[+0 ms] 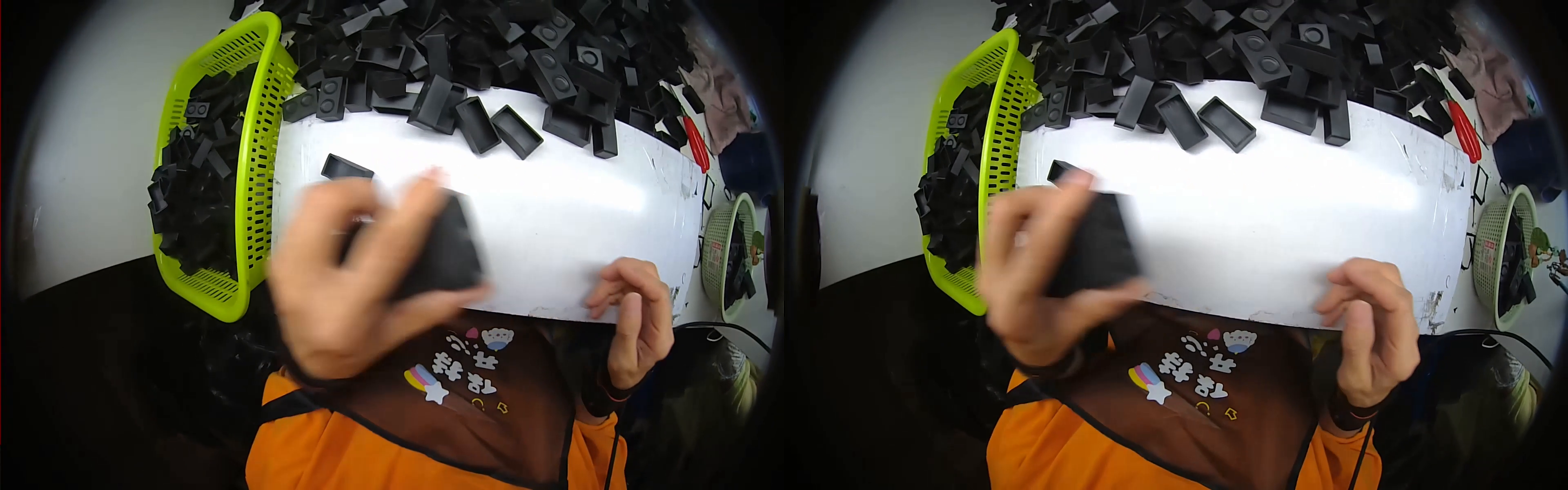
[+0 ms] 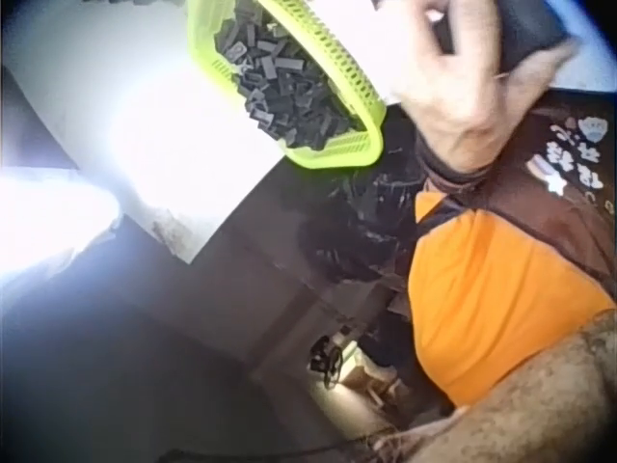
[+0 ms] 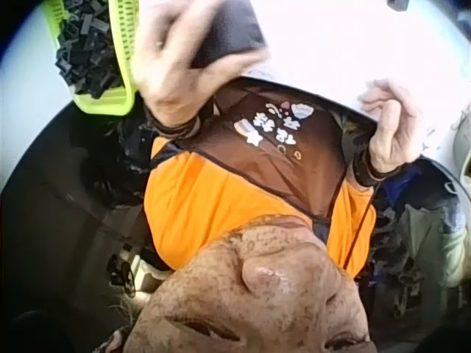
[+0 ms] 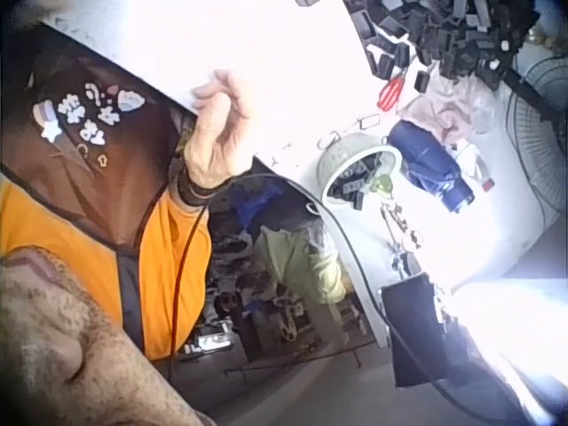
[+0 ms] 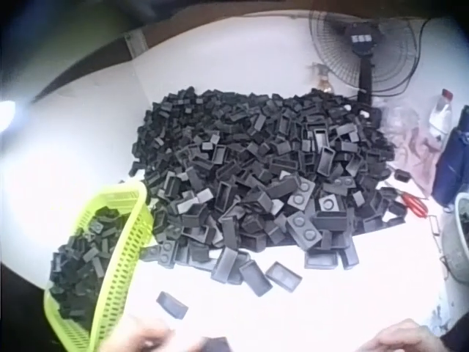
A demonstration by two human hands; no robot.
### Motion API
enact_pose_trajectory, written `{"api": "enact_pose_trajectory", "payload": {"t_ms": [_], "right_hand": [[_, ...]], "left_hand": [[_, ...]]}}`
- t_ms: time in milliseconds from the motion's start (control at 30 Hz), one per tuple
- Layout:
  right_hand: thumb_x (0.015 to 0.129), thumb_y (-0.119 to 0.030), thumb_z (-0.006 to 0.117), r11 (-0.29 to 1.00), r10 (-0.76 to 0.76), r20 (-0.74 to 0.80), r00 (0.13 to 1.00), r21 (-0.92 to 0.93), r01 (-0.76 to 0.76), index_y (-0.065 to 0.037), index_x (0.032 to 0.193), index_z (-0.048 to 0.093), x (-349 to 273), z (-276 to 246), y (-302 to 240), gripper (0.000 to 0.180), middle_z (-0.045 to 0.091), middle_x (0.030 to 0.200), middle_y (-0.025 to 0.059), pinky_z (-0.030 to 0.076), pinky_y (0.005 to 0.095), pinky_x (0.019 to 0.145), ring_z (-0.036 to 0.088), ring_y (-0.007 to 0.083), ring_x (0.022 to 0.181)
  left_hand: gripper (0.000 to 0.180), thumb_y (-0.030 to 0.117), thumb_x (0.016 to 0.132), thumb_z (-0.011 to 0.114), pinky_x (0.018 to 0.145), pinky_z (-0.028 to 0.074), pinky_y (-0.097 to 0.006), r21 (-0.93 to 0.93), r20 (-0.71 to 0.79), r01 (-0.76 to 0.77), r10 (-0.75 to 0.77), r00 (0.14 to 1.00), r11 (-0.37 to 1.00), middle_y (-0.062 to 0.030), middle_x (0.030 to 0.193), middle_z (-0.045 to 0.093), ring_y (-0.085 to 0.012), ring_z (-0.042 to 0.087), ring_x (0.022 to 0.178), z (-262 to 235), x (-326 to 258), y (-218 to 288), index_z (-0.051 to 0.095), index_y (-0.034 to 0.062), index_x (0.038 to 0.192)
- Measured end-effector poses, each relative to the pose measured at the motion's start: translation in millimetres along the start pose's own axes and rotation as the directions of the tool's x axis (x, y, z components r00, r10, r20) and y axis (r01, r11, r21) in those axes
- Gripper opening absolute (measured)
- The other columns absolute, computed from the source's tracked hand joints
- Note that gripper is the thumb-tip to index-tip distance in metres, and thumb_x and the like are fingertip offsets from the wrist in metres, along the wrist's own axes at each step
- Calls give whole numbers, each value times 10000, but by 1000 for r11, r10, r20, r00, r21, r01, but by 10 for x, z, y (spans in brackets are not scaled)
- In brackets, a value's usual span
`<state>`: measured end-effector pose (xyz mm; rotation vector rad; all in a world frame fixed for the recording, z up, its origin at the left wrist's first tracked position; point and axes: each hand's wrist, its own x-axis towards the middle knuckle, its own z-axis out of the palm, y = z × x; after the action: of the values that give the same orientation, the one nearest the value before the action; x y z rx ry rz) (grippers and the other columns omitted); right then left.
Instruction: The person places a basket on the work surface and gathers plastic components from a pile. The person then arranges the components into rows by hand and trims excess material using scissors.
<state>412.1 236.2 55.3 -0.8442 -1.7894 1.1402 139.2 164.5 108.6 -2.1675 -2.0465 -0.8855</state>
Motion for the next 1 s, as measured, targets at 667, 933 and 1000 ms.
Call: {"api": "enact_pose_trajectory", "payload": {"t_ms": [667,933,1000], "right_hand": [[835,100,533,947,-95,166,982,-290,141,133,1310,422,770,373,-140,488,602,717,171,479,326,508,607,256,538],[810,63,609,709,-156,430,889,-578,404,124,1142,583,464,333,-215,338,565,687,125,481,356,517,578,251,572],[748,89,616,549,-364,289,885,-702,455,93,1090,608,730,239,-221,342,578,850,138,476,373,587,584,292,710]], "left_hand": [[344,-18,820,714,564,467,-258,-479,12,102,-110,994,872,-128,885,680,-145,614,636,237,175,-9,620,-47,1150],[322,37,822,740,504,482,-243,-482,149,145,-82,985,864,-153,1138,546,-114,583,586,490,6,98,633,-72,1105],[340,11,781,738,579,496,-286,-259,21,-36,42,999,965,-147,1160,558,-175,624,716,451,279,54,636,-38,1101]]}}
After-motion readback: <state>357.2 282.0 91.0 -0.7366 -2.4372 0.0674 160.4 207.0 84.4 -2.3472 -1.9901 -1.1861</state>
